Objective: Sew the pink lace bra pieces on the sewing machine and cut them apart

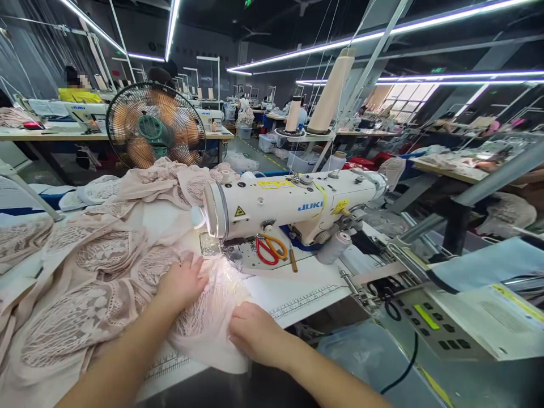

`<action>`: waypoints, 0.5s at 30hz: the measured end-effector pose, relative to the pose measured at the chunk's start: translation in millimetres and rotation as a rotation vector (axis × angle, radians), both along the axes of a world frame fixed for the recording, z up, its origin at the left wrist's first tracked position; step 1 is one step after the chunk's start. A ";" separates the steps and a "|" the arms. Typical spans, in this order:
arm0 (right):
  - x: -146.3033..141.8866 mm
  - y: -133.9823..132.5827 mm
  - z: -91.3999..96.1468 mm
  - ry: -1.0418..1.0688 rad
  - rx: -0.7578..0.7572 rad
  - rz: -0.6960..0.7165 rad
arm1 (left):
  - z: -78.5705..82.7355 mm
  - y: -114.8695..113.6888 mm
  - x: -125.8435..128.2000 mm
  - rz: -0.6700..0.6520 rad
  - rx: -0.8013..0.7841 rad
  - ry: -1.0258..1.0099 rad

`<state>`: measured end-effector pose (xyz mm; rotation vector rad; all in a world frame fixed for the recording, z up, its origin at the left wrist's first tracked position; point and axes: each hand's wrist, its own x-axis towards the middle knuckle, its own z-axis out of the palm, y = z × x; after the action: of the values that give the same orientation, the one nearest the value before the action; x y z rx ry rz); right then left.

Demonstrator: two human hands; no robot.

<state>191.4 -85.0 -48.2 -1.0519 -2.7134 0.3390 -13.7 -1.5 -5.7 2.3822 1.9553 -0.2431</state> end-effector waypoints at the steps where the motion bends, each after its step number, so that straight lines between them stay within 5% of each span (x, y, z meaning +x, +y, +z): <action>1: 7.9 -2.1 2.9 0.018 -0.013 0.016 | -0.2 -8.5 1.8 0.001 0.016 0.010; 7: 33.6 -0.6 19.9 0.067 -0.105 -0.065 | 6.0 -26.2 15.7 -0.133 0.125 0.103; 15: 33.7 10.8 37.9 0.021 -0.195 0.025 | 1.6 -26.6 21.6 -0.339 0.099 0.123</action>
<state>225.1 -74.2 -10.3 -1.0560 -2.7202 0.6263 7.8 -28.2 -4.2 2.8195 1.6284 -0.3198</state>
